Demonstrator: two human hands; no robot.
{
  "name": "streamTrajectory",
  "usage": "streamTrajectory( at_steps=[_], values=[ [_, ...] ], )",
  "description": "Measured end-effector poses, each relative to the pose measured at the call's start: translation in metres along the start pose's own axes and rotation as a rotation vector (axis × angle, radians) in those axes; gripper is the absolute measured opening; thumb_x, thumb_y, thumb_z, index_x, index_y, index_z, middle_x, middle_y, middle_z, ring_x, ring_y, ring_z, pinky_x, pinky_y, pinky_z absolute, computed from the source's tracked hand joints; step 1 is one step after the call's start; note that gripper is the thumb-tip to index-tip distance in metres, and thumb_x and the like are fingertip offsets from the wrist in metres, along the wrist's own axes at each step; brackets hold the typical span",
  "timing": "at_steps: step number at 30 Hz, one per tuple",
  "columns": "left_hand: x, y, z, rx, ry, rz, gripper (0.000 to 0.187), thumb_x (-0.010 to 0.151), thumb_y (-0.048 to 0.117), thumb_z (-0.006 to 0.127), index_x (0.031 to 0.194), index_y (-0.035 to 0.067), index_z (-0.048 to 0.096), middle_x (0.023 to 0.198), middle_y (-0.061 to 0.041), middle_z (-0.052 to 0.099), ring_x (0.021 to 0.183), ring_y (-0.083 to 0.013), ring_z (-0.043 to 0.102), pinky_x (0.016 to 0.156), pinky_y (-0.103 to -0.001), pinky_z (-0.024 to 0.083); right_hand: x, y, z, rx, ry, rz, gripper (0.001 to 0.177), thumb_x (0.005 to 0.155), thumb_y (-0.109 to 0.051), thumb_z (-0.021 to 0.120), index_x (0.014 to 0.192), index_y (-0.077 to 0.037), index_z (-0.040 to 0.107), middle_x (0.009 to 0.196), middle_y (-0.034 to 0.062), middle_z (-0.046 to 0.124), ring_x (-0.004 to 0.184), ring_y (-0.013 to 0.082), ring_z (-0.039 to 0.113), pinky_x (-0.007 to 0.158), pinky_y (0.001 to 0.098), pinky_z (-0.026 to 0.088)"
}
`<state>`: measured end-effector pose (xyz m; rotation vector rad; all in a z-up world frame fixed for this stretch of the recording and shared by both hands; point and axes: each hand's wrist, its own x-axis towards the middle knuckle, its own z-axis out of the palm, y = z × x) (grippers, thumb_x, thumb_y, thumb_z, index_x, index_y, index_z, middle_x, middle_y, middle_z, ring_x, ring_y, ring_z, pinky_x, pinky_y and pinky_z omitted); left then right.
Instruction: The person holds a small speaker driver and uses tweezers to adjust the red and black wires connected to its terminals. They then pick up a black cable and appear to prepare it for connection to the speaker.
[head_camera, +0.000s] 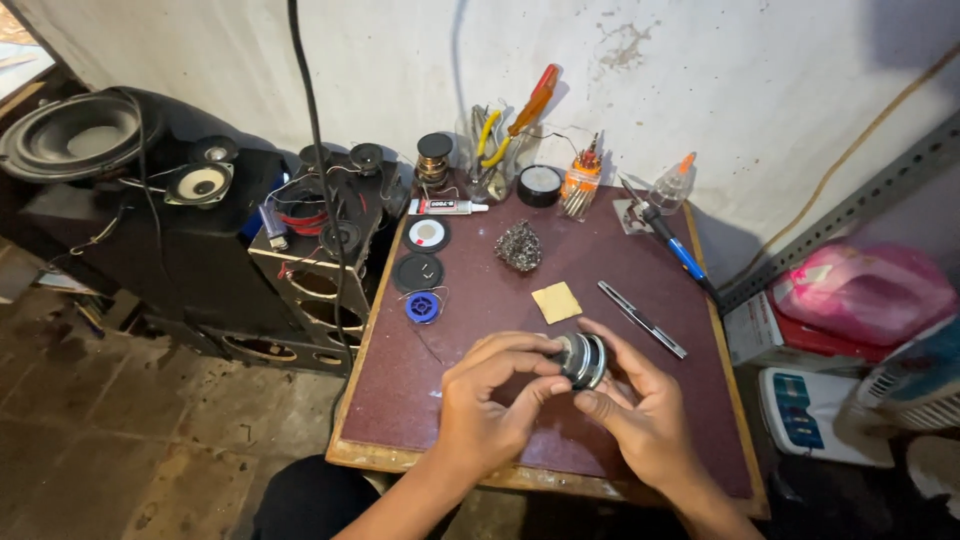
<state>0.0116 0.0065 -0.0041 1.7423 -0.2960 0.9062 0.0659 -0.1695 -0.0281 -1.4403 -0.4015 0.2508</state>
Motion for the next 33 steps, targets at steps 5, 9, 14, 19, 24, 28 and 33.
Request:
streamTrajectory(
  at_steps=[5,9,14,19,24,28,33],
  values=[
    [-0.008,-0.010,0.006,0.036,-0.099,0.076,0.032,0.097,0.014,0.069,0.126,0.000,0.067,0.129,-0.020,0.070,0.114,-0.0345,0.071,0.100,-0.045,0.059,-0.002,0.005,0.002,0.043,0.029,-0.038,0.073,0.078,-0.005,0.077,0.146,0.001,0.052,0.142,0.0165,0.064,0.126,0.0214,0.064,0.111,0.0335,0.050],
    [-0.005,-0.006,0.007,0.076,0.052,0.028,0.010,0.080,0.011,0.086,0.085,0.007,0.078,0.091,-0.011,0.081,0.080,-0.0198,0.079,0.079,-0.032,0.065,-0.001,0.008,0.003,0.020,0.085,-0.074,0.071,0.078,0.000,0.077,0.145,0.001,0.053,0.144,0.0160,0.062,0.119,0.0242,0.067,0.106,0.0353,0.055],
    [-0.005,-0.004,0.004,-0.078,-0.086,-0.308,0.028,0.090,0.025,0.070,0.113,0.010,0.068,0.111,-0.010,0.075,0.103,-0.0196,0.071,0.094,-0.035,0.055,-0.003,-0.007,0.007,-0.328,0.097,-0.371,0.069,0.076,-0.002,0.083,0.140,0.002,0.059,0.119,0.0120,0.062,0.109,0.0197,0.066,0.096,0.0292,0.056],
    [-0.012,-0.019,0.010,-0.643,-0.240,-0.603,0.050,0.101,0.032,0.056,0.138,0.000,0.061,0.141,-0.017,0.064,0.129,-0.0211,0.060,0.111,-0.036,0.048,-0.005,-0.013,0.008,-0.723,0.159,-0.628,0.063,0.072,-0.017,0.088,0.130,-0.004,0.067,0.116,0.0129,0.066,0.106,0.0237,0.067,0.097,0.0341,0.053],
    [-0.012,-0.023,0.011,-0.495,-0.236,-0.541,0.041,0.099,0.022,0.060,0.136,0.004,0.065,0.135,-0.011,0.069,0.123,-0.0167,0.063,0.108,-0.032,0.051,-0.004,-0.009,0.008,-0.767,0.115,-0.703,0.067,0.077,-0.024,0.088,0.134,0.000,0.062,0.123,0.0149,0.067,0.110,0.0274,0.064,0.099,0.0380,0.051],
    [-0.012,-0.024,0.012,-0.514,-0.200,-0.518,0.039,0.100,0.021,0.059,0.134,0.002,0.065,0.135,-0.013,0.069,0.126,-0.0195,0.063,0.110,-0.034,0.051,-0.002,-0.006,0.007,-0.776,0.107,-0.695,0.074,0.080,-0.025,0.087,0.142,0.000,0.055,0.132,0.0150,0.067,0.119,0.0285,0.064,0.107,0.0397,0.049],
    [-0.009,-0.020,0.010,-0.625,-0.204,-0.589,0.044,0.098,0.023,0.062,0.137,0.002,0.063,0.140,-0.015,0.066,0.127,-0.0216,0.063,0.109,-0.035,0.052,-0.001,-0.006,0.008,-0.700,0.100,-0.670,0.070,0.078,-0.025,0.088,0.135,0.003,0.059,0.132,0.0172,0.067,0.122,0.0286,0.067,0.108,0.0382,0.052]
  ],
)
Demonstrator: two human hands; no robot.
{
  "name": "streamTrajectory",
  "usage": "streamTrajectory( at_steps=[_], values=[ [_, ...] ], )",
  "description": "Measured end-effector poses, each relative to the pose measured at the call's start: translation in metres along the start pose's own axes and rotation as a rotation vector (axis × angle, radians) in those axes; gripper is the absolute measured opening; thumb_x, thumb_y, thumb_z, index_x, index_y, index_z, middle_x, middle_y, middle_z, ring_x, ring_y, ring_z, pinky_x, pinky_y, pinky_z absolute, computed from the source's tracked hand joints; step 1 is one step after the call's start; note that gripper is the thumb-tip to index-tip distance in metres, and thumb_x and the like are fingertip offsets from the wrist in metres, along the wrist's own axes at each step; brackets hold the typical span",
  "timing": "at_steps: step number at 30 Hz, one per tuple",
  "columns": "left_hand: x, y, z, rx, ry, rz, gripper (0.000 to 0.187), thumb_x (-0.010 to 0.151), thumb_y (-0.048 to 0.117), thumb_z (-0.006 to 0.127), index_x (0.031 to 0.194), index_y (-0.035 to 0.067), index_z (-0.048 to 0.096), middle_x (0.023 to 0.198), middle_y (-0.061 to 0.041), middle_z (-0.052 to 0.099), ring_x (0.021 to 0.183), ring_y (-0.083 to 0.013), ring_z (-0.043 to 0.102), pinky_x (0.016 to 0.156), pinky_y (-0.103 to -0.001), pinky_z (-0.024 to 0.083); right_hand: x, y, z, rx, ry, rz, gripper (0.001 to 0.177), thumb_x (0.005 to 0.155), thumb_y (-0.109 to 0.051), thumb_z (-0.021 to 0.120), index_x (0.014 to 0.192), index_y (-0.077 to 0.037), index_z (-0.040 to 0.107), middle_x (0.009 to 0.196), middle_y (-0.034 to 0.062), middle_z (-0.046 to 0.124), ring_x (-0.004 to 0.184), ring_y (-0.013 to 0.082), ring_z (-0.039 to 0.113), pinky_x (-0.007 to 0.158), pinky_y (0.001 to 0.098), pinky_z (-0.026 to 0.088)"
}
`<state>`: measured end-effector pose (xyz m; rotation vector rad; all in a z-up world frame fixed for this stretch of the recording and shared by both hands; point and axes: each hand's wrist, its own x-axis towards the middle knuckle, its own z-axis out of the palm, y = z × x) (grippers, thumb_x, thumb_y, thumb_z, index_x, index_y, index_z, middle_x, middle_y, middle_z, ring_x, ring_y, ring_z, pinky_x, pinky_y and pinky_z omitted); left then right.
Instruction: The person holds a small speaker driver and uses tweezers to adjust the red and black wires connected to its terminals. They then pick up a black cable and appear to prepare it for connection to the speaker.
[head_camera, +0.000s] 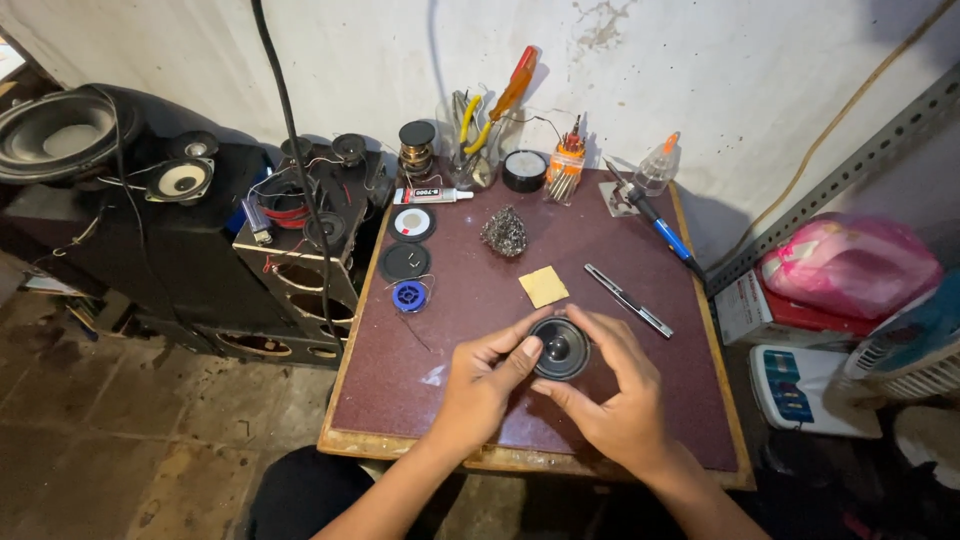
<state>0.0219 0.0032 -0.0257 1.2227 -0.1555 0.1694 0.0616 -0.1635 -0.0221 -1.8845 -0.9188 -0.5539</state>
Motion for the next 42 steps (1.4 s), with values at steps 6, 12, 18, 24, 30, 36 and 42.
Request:
streamTrajectory(
  at_steps=[6,12,18,24,30,36,42],
  values=[
    [0.000,-0.021,-0.006,0.054,0.144,-0.081,0.051,0.086,0.021,0.077,0.132,0.002,0.069,0.120,-0.011,0.077,0.101,-0.0105,0.066,0.089,-0.026,0.059,-0.003,0.001,-0.003,0.142,-0.028,0.148,0.067,0.079,-0.021,0.085,0.136,0.002,0.059,0.133,0.0157,0.068,0.123,0.0259,0.066,0.109,0.0357,0.050],
    [0.003,-0.015,-0.007,0.007,0.277,-0.269,0.040,0.074,0.006,0.088,0.109,-0.007,0.075,0.078,-0.016,0.076,0.054,-0.0143,0.065,0.054,-0.024,0.059,-0.006,-0.001,-0.006,0.487,-0.038,0.524,0.074,0.076,-0.004,0.082,0.144,0.002,0.055,0.130,0.0120,0.069,0.114,0.0159,0.067,0.099,0.0254,0.053],
    [0.000,-0.015,-0.007,-0.159,-0.060,-0.130,0.060,0.094,0.029,0.067,0.143,-0.003,0.055,0.136,-0.023,0.065,0.103,-0.0301,0.073,0.089,-0.037,0.065,-0.003,0.000,-0.011,0.450,-0.089,0.363,0.072,0.078,-0.016,0.082,0.141,0.004,0.055,0.135,0.0145,0.065,0.126,0.0208,0.062,0.109,0.0298,0.049],
    [0.004,-0.002,0.000,0.045,0.326,-0.378,0.035,0.074,0.009,0.088,0.105,-0.003,0.077,0.078,-0.018,0.080,0.048,-0.0185,0.069,0.040,-0.025,0.055,-0.002,0.011,-0.017,0.415,-0.195,0.543,0.075,0.072,-0.012,0.086,0.142,-0.001,0.059,0.138,0.0102,0.068,0.124,0.0145,0.063,0.108,0.0273,0.048],
    [0.001,0.024,-0.014,0.256,0.527,0.041,0.024,0.094,0.025,0.073,0.076,0.009,0.069,0.050,-0.004,0.061,0.032,-0.0089,0.048,0.028,-0.025,0.038,0.006,0.023,-0.016,0.397,-0.003,0.710,0.060,0.070,-0.006,0.084,0.128,-0.003,0.067,0.123,0.0128,0.073,0.108,0.0201,0.071,0.100,0.0271,0.053],
    [0.012,0.024,-0.036,0.157,0.644,0.187,0.030,0.101,0.025,0.064,0.093,-0.001,0.077,0.051,-0.011,0.059,0.041,-0.0109,0.051,0.039,-0.020,0.040,0.015,0.044,-0.018,0.292,0.101,0.649,0.062,0.073,0.000,0.086,0.132,0.002,0.067,0.112,0.0180,0.069,0.103,0.0201,0.066,0.094,0.0329,0.055],
    [0.010,0.023,-0.032,0.228,0.606,0.195,0.026,0.100,0.019,0.063,0.093,-0.001,0.077,0.053,-0.014,0.061,0.042,-0.0147,0.053,0.039,-0.023,0.042,0.019,0.039,0.020,0.184,-0.136,0.467,0.073,0.058,-0.019,0.098,0.126,-0.008,0.074,0.105,0.0160,0.078,0.101,0.0262,0.075,0.087,0.0364,0.059]
  ],
)
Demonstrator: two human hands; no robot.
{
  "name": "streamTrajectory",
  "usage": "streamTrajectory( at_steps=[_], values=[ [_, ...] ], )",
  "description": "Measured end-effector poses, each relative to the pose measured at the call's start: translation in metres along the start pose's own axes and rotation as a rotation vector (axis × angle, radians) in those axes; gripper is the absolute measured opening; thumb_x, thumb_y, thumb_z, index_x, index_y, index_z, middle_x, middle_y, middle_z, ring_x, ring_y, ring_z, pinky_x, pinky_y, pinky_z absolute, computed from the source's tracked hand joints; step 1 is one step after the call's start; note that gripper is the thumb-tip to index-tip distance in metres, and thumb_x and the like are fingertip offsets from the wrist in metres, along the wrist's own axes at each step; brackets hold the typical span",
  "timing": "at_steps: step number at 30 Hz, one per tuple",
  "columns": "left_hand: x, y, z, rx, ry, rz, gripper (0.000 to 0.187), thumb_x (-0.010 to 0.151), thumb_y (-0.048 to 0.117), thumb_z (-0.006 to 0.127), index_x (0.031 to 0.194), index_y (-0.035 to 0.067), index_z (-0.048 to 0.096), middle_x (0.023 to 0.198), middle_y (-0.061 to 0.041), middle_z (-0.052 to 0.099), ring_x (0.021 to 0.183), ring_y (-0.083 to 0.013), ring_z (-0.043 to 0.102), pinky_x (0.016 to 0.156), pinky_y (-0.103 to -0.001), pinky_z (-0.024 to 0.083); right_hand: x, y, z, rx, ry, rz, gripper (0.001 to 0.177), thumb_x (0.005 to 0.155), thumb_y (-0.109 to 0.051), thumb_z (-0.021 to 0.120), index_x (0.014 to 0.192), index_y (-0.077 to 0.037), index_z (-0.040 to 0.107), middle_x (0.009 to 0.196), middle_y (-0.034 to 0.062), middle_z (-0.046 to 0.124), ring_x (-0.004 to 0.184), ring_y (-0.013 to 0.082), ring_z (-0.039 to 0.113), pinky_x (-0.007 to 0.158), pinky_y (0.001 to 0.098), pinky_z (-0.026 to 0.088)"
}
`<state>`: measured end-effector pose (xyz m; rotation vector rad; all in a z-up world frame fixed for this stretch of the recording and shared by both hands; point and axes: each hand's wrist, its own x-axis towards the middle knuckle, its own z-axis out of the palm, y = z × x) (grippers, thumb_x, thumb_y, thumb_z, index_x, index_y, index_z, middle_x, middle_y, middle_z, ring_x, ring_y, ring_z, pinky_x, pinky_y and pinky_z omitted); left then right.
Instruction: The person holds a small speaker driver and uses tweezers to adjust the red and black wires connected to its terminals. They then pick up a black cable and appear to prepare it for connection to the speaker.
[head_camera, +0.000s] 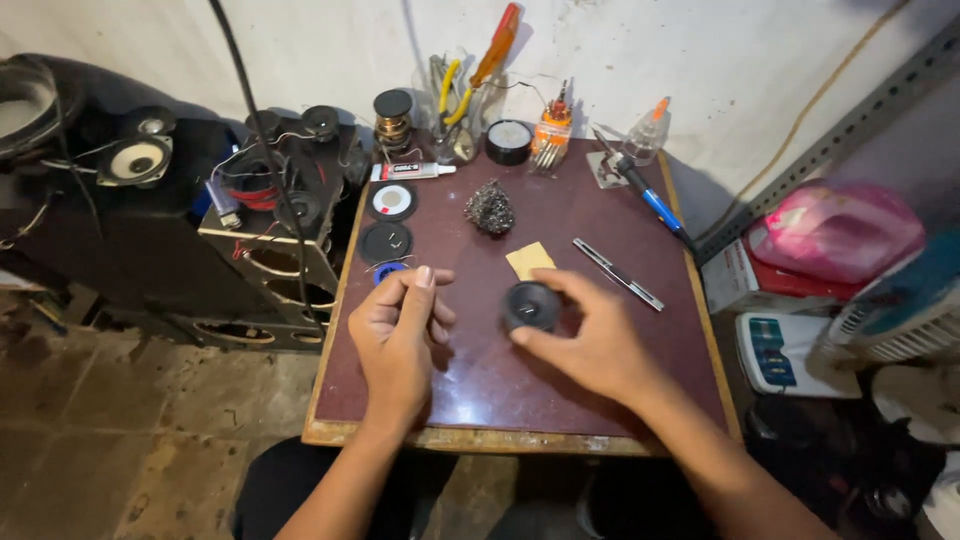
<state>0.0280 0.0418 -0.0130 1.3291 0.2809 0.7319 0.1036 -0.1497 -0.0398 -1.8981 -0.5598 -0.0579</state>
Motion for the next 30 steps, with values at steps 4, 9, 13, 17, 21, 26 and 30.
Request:
streamTrajectory(
  at_steps=[4,9,13,17,21,26,30],
  values=[
    [-0.002,-0.002,0.001,0.022,-0.026,0.010,0.026,0.099,0.020,0.064,0.093,-0.002,0.077,0.054,-0.014,0.061,0.042,-0.0149,0.054,0.036,-0.024,0.042,-0.002,-0.002,0.018,-0.120,0.013,-0.222,0.071,0.054,-0.027,0.100,0.118,-0.008,0.076,0.097,0.0119,0.075,0.097,0.0296,0.073,0.088,0.0368,0.056],
    [-0.002,0.001,0.000,0.046,-0.034,0.016,0.025,0.099,0.021,0.064,0.093,0.001,0.078,0.053,-0.013,0.061,0.042,-0.0145,0.054,0.038,-0.023,0.041,-0.007,-0.002,0.018,-0.232,-0.045,-0.153,0.070,0.059,-0.029,0.097,0.123,-0.012,0.074,0.103,0.0086,0.075,0.105,0.0266,0.070,0.096,0.0365,0.047],
    [-0.004,0.002,0.002,0.038,-0.026,0.008,0.026,0.099,0.021,0.063,0.094,0.001,0.078,0.053,-0.013,0.062,0.042,-0.0142,0.054,0.037,-0.023,0.041,-0.005,-0.001,0.000,-0.213,-0.072,-0.198,0.071,0.062,-0.036,0.097,0.123,-0.009,0.073,0.106,0.0138,0.076,0.108,0.0320,0.070,0.095,0.0405,0.048],
    [-0.006,0.003,0.003,-0.025,-0.001,-0.020,0.023,0.097,0.019,0.065,0.091,0.001,0.078,0.051,-0.014,0.061,0.038,-0.0158,0.052,0.034,-0.025,0.041,0.002,0.012,-0.026,-0.327,0.011,-0.223,0.034,0.083,-0.019,0.084,0.116,-0.014,0.077,0.104,0.0066,0.077,0.105,0.0284,0.071,0.094,0.0379,0.051],
    [-0.013,0.017,0.007,-0.024,-0.032,-0.120,0.020,0.093,0.017,0.069,0.089,0.001,0.081,0.052,-0.016,0.065,0.041,-0.0161,0.055,0.034,-0.027,0.045,0.000,0.036,-0.046,-0.529,-0.057,-0.138,0.037,0.075,-0.015,0.086,0.112,-0.016,0.079,0.097,0.0084,0.076,0.098,0.0315,0.072,0.089,0.0423,0.056],
    [-0.014,0.014,0.004,0.201,-0.282,-0.018,0.024,0.095,0.025,0.064,0.091,0.009,0.080,0.072,-0.002,0.073,0.058,-0.0099,0.062,0.051,-0.025,0.047,-0.003,0.036,-0.039,-0.460,-0.109,0.033,0.016,0.083,-0.011,0.076,0.097,-0.015,0.083,0.093,-0.0007,0.078,0.089,0.0187,0.074,0.085,0.0313,0.054],
    [-0.017,0.011,0.009,0.397,-0.383,0.358,0.030,0.091,0.030,0.066,0.108,0.006,0.074,0.103,-0.009,0.071,0.100,-0.0239,0.066,0.088,-0.040,0.052,-0.003,0.048,-0.036,-0.391,-0.067,-0.045,0.012,0.082,-0.007,0.076,0.089,-0.013,0.084,0.087,-0.0007,0.078,0.084,0.0161,0.073,0.084,0.0291,0.055]
  ],
)
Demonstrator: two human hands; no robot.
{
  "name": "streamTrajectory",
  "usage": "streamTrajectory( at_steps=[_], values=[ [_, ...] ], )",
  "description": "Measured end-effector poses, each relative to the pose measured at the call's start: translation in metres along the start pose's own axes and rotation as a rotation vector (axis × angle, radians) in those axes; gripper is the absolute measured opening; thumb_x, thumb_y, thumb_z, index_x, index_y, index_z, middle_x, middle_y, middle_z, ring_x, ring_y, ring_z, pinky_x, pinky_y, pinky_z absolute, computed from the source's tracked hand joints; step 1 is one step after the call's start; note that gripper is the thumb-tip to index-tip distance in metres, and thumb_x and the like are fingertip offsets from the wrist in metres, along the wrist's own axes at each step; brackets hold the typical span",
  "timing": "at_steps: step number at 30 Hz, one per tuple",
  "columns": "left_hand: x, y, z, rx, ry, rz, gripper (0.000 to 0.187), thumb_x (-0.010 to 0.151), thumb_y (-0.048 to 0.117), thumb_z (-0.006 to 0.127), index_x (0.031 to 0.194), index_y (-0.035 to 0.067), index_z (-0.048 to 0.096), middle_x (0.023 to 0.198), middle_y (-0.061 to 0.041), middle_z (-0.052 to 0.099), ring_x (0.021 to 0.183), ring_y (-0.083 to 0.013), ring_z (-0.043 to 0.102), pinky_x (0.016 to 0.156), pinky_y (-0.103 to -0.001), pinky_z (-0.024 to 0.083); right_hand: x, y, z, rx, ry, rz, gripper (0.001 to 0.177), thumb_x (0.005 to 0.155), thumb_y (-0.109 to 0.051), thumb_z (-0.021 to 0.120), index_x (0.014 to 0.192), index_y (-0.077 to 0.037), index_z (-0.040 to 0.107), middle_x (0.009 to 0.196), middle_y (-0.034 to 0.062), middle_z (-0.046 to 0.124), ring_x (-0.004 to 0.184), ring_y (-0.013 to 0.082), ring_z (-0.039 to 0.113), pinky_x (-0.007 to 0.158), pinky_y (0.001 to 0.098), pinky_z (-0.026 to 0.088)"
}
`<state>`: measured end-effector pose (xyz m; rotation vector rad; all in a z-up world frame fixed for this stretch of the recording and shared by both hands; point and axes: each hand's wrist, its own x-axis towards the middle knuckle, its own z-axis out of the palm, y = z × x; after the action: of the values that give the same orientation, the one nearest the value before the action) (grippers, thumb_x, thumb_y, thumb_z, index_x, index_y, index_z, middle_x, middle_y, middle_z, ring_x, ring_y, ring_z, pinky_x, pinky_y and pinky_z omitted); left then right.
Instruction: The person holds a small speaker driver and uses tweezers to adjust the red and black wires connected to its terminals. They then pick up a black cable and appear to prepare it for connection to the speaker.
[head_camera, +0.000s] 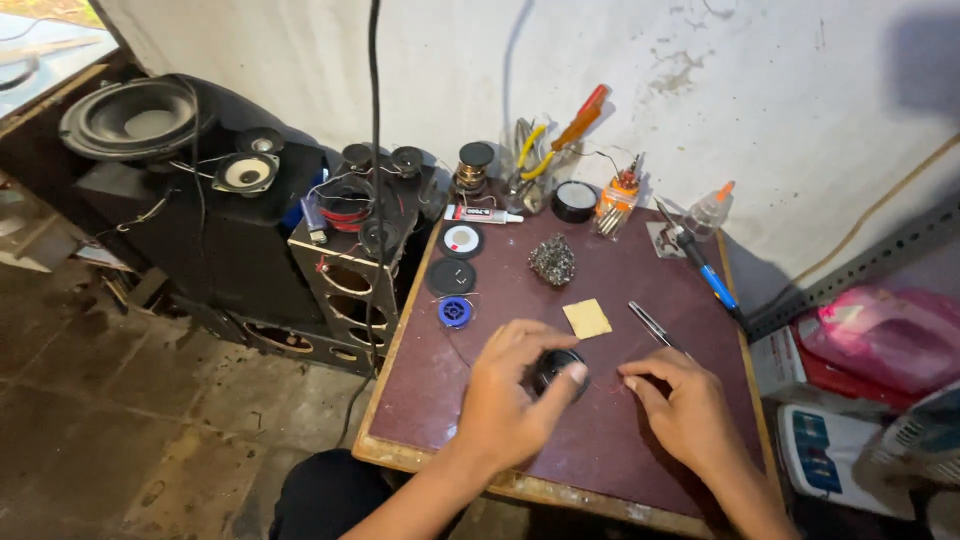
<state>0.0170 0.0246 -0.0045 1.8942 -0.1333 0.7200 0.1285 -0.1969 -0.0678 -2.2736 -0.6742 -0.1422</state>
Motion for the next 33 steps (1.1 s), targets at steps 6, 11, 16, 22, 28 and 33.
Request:
streamTrajectory(
  at_steps=[6,11,16,22,28,33],
  values=[
    [-0.007,-0.007,0.006,0.115,-0.156,-0.104,0.061,0.085,0.039,0.070,0.135,0.007,0.059,0.134,-0.012,0.058,0.123,-0.0313,0.056,0.102,-0.048,0.041,0.000,-0.010,0.001,0.058,0.014,0.066,0.034,0.078,-0.018,0.085,0.111,-0.017,0.083,0.088,-0.0039,0.074,0.065,0.0097,0.058,0.066,0.0235,0.048],
    [-0.011,-0.013,0.009,0.148,-0.175,-0.097,0.065,0.080,0.028,0.073,0.137,0.003,0.055,0.135,-0.017,0.059,0.126,-0.0359,0.055,0.104,-0.048,0.041,0.002,0.015,0.006,-0.021,-0.022,-0.200,0.017,0.085,-0.012,0.074,0.099,-0.013,0.082,0.087,0.0019,0.075,0.082,0.0179,0.071,0.084,0.0296,0.052],
    [-0.014,-0.013,0.009,0.133,-0.204,-0.117,0.064,0.082,0.024,0.070,0.139,0.000,0.053,0.134,-0.018,0.058,0.125,-0.0375,0.055,0.101,-0.050,0.042,0.005,-0.006,-0.006,0.147,-0.099,0.202,0.025,0.095,-0.013,0.065,0.107,-0.008,0.086,0.103,0.0023,0.084,0.096,0.0123,0.072,0.095,0.0252,0.049],
    [-0.013,-0.011,0.007,0.127,-0.253,-0.142,0.064,0.085,0.022,0.067,0.142,-0.001,0.050,0.135,-0.019,0.057,0.126,-0.0381,0.054,0.100,-0.051,0.041,0.002,0.017,0.004,0.110,-0.153,0.092,0.026,0.071,-0.017,0.090,0.096,-0.010,0.089,0.096,0.0002,0.084,0.092,0.0100,0.075,0.093,0.0241,0.051],
    [-0.012,-0.010,0.006,0.121,-0.273,-0.178,0.063,0.086,0.023,0.067,0.143,0.001,0.050,0.139,-0.018,0.056,0.130,-0.0367,0.052,0.102,-0.050,0.038,0.020,0.012,-0.004,-0.004,-0.069,0.177,0.018,0.078,-0.017,0.084,0.096,-0.015,0.089,0.101,-0.0005,0.086,0.098,0.0131,0.076,0.099,0.0263,0.050],
    [-0.013,-0.016,0.010,0.171,-0.260,-0.118,0.061,0.084,0.022,0.069,0.139,0.003,0.051,0.133,-0.017,0.058,0.127,-0.0369,0.052,0.098,-0.051,0.038,0.069,-0.060,-0.019,-0.152,0.100,-0.266,0.018,0.090,-0.017,0.075,0.105,-0.008,0.079,0.102,0.0052,0.076,0.099,0.0210,0.069,0.090,0.0334,0.052]
  ],
)
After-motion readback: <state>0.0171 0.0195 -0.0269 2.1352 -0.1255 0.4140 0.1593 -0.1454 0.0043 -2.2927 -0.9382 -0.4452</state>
